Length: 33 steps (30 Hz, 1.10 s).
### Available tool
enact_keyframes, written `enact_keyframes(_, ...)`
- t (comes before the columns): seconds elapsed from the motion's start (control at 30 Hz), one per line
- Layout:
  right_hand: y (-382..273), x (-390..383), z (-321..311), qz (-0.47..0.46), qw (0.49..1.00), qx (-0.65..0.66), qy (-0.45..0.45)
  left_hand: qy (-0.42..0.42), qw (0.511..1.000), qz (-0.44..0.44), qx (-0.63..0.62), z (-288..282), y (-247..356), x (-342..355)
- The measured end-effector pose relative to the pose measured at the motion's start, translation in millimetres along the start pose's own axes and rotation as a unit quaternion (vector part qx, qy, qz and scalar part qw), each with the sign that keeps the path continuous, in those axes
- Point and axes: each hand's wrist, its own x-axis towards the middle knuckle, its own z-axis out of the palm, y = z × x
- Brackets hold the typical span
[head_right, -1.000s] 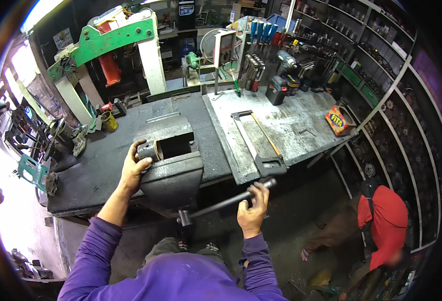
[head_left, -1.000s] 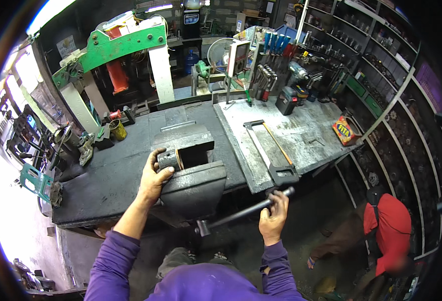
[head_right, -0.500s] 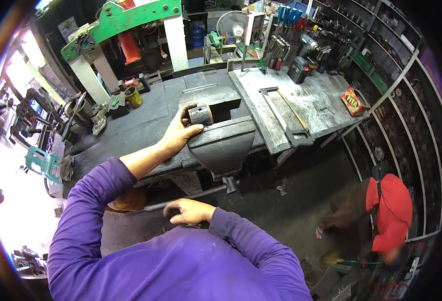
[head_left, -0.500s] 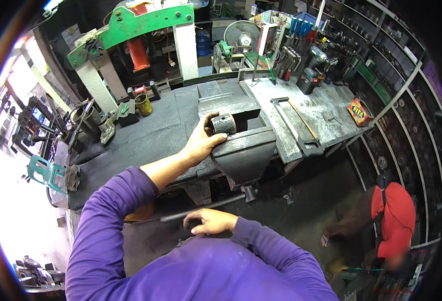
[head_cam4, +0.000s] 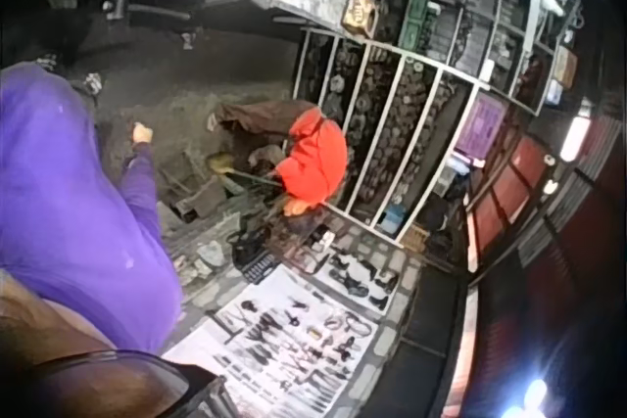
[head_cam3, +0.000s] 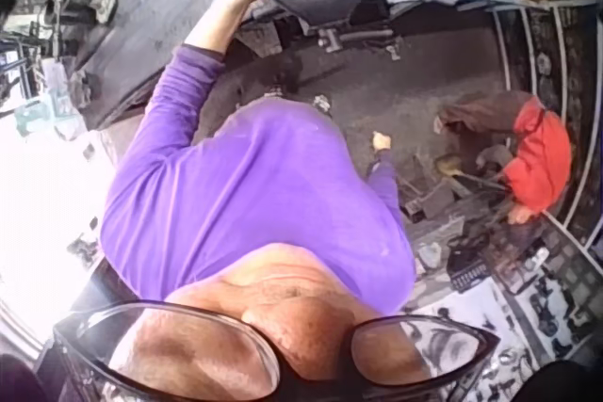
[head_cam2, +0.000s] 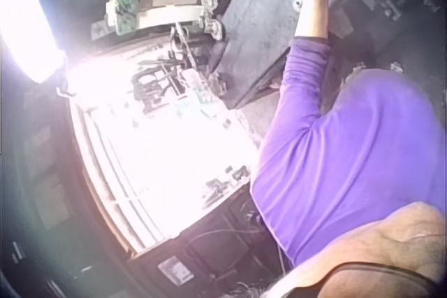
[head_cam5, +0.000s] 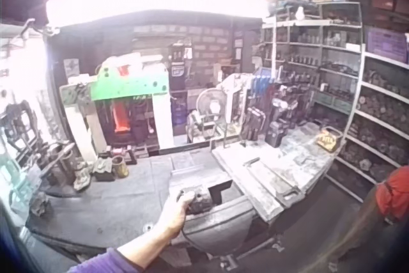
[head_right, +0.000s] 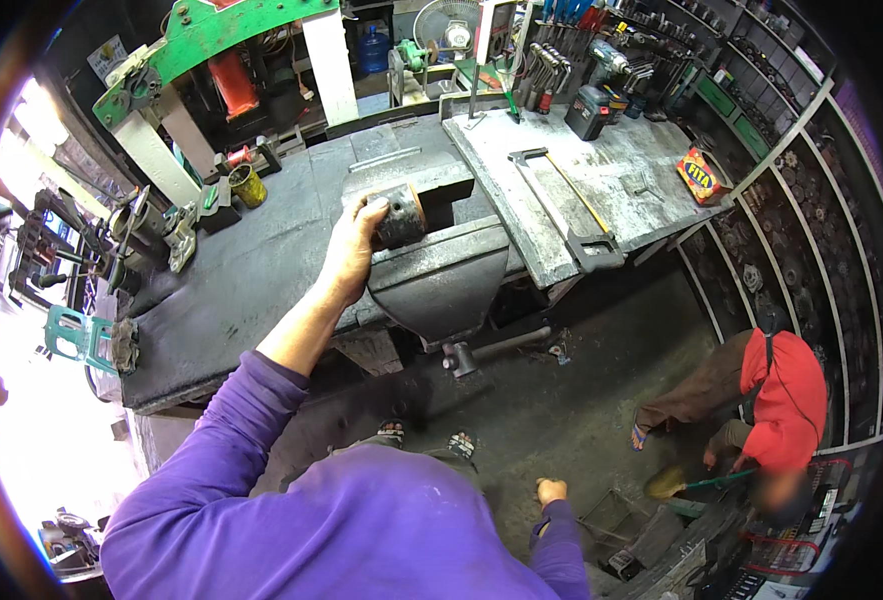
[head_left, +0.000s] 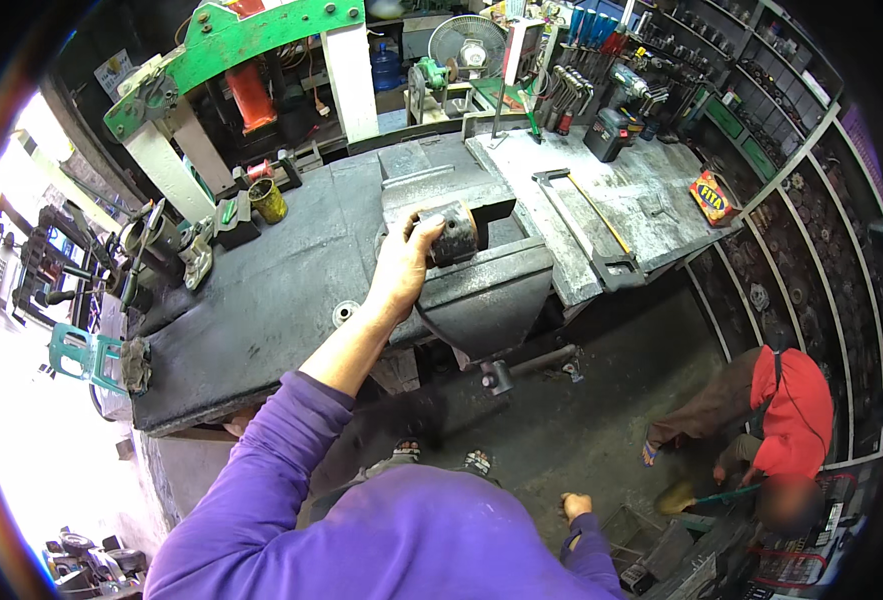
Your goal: The person secures a cylindrical metal part in a bench vise and uses a hacksaw to cut it into two pieces. After cutting, they remove the pieces from the vise and place them on a nearby chair.
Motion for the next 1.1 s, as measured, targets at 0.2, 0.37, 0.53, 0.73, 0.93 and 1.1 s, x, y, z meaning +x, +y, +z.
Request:
enact_keyframes(0.2, -39.0, -46.6, 42.2, -0.058, 0.98, -0.023, -0.188, 0.006, 0.998, 0.018, 0.056, 1.6, -6.1, 0.7)
enact_keyframes(0.37, -95.6, -34.5, 69.8, -0.148, 0.947, -0.172, -0.227, 0.02, 0.997, -0.002, 0.077, -1.1, -4.5, -0.4)
enact_keyframes(0.53, -131.0, 11.7, 70.6, -0.162, 0.953, -0.142, -0.212, 0.021, 0.991, 0.051, 0.12, -2.4, -3.0, -2.1)
enact_keyframes(0.73, -141.4, 32.3, 72.4, -0.13, 0.962, -0.094, -0.22, -0.046, 0.998, 0.037, 0.015, -3.6, -9.2, -6.6)
enact_keyframes(0.93, -111.1, 5.4, 81.4, -0.134, 0.955, -0.13, -0.231, -0.004, 0.998, 0.053, -0.028, -3.3, -17.0, -2.6)
enact_keyframes(1.1, -93.9, -18.2, 71.6, -0.177, 0.937, -0.197, -0.229, 0.002, 0.998, 0.043, 0.055, -5.4, -16.6, -2.2)
